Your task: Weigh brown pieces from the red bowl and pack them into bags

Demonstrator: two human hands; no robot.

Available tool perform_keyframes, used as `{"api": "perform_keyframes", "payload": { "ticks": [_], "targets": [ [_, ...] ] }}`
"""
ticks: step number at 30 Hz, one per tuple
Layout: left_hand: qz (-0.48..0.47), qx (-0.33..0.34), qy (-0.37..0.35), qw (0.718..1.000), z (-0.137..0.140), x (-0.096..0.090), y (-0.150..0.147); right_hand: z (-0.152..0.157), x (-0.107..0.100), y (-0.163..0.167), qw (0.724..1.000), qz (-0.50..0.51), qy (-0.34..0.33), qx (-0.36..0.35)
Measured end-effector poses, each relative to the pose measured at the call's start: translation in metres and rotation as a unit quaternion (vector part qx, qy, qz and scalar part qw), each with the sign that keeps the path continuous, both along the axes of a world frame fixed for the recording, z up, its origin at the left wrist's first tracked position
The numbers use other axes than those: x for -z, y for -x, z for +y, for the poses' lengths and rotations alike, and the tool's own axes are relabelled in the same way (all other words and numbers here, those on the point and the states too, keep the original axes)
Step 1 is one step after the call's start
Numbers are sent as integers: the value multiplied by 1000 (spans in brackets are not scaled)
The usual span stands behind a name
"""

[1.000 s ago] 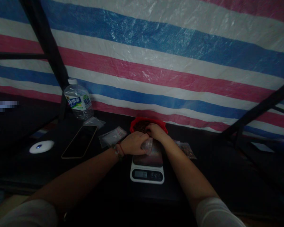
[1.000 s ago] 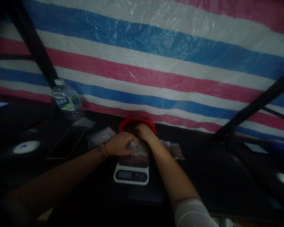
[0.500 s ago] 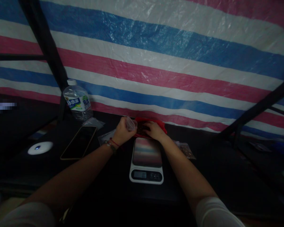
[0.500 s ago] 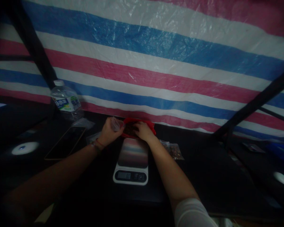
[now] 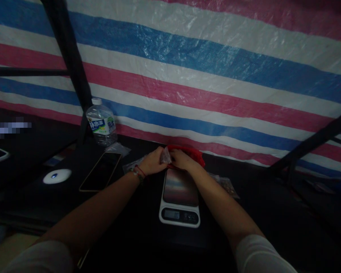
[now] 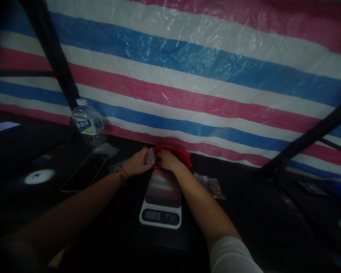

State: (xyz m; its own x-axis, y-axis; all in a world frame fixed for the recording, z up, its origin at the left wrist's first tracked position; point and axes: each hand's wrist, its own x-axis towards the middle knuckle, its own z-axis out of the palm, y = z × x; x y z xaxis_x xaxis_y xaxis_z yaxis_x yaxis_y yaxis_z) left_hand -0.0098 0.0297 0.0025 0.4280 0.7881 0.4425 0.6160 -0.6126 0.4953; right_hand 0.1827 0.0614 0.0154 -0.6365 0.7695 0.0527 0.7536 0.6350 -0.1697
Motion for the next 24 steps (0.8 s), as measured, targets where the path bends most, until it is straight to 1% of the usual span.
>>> {"api": "perform_keyframes", "payload": {
  "ticks": [4,6,9,11,14,17,21,24],
  "targets": [
    [16,-36,4,999,1,0,0,-4,-7,-14,999,-11,-1,-36],
    [12,-52,10,999,1,-1,0,-5,-11,-24,999,-28,8,-39],
    [-1,-57,21,998,1,-1,0,-6,-18,-38,998,-52,24,-5],
    [-7,-52,26,998,-1,-2,-2,-7,-21,-42,999,-44,23,17],
    [-13,-46,18,999,-3,-3,-6,-10,-23,-38,998,-24,48,20],
    [-33,-31,-3,999,-4,-3,-12,-12,-22,-29,996,-28,80,39],
    [-77,13,-29,997,-3,0,-18,-10,-19,-25,996,-22,68,61],
    [-92,6,-23,995,-1,4,-18,-8,-17,-27,995,-27,69,72]
  ]
}}
